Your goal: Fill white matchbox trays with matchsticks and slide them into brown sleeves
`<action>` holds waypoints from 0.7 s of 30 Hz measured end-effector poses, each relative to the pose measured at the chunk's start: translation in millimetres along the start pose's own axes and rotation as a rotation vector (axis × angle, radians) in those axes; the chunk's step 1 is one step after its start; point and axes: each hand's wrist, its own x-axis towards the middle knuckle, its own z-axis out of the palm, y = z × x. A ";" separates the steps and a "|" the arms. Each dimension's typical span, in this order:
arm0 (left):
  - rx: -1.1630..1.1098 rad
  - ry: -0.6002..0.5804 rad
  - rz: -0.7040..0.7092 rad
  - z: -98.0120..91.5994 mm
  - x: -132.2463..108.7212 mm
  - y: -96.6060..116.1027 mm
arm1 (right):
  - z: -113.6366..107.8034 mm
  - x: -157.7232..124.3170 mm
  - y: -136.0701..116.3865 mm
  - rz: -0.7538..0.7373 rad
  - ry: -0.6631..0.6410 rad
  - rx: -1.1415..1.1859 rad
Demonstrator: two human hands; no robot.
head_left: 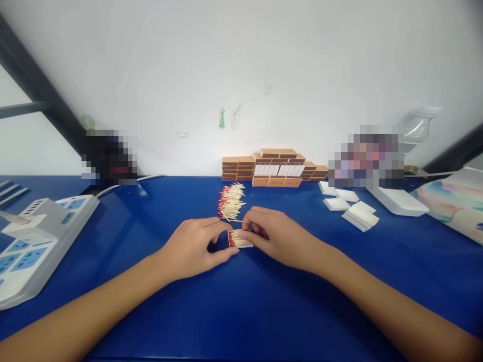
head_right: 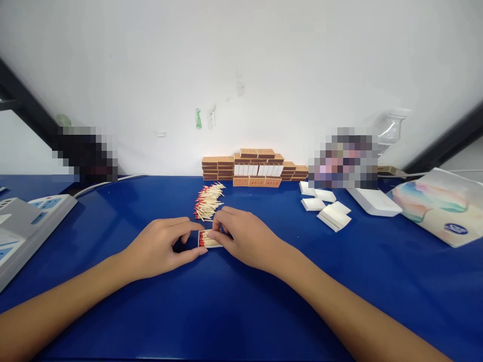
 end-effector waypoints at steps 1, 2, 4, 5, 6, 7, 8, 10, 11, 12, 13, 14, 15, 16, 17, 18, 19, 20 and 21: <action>0.002 -0.012 0.003 -0.3 -0.4 0.3 | 0.3 -0.2 0.9 -0.002 -0.001 -0.010; 0.002 -0.018 0.005 -0.5 -0.9 0.5 | 0.8 -0.3 1.8 -0.004 -0.005 -0.018; 0.000 -0.003 0.008 -0.6 -1.5 0.6 | 1.7 0.0 3.2 -0.006 -0.010 -0.023; 0.000 0.014 0.005 -0.6 -1.7 0.6 | 2.1 0.3 3.6 -0.004 -0.010 -0.023; -0.001 0.027 0.002 -0.5 -1.6 0.6 | 2.3 0.7 3.7 -0.003 -0.007 -0.022; 0.000 0.031 -0.001 -0.4 -1.5 0.6 | 2.4 1.2 3.6 -0.002 -0.003 -0.021; 0.002 0.025 -0.005 -0.4 -1.2 0.6 | 2.3 1.6 3.2 0.001 0.002 -0.021; 0.012 -0.013 -0.013 -0.4 -0.5 0.6 | 1.8 2.2 1.9 0.008 0.005 -0.019; 0.018 -0.034 -0.017 -0.4 -0.2 0.5 | 1.5 2.3 1.3 0.011 0.004 -0.018; 0.022 -0.047 -0.021 -0.4 0.0 0.5 | 1.3 2.3 0.7 0.013 0.001 -0.018; 0.024 -0.053 -0.024 -0.4 0.1 0.3 | 1.2 2.3 0.4 0.013 -0.001 -0.019; 0.023 -0.052 -0.025 -0.4 0.1 0.2 | 1.2 2.2 0.4 0.011 -0.004 -0.020; 0.018 -0.047 -0.024 -0.4 0.0 0.1 | 1.4 2.1 0.5 0.009 -0.007 -0.020; 0.014 -0.038 -0.023 -0.4 -0.2 -0.1 | 1.6 2.1 0.9 0.010 -0.008 -0.021; 0.010 -0.031 -0.023 -0.4 -0.5 -0.2 | 2.0 2.1 1.3 0.011 -0.007 -0.022; 0.008 -0.029 -0.025 -0.4 -0.7 -0.2 | 2.4 2.1 1.6 0.013 -0.005 -0.024; 0.009 -0.029 -0.028 -0.5 -0.9 -0.2 | 2.7 2.2 1.8 0.015 -0.001 -0.027; 0.012 -0.034 -0.031 -0.6 -1.0 -0.1 | 2.8 2.2 1.7 0.016 0.003 -0.030; 0.015 -0.042 -0.033 -0.7 -1.0 0.1 | 2.9 2.3 1.4 0.016 0.006 -0.032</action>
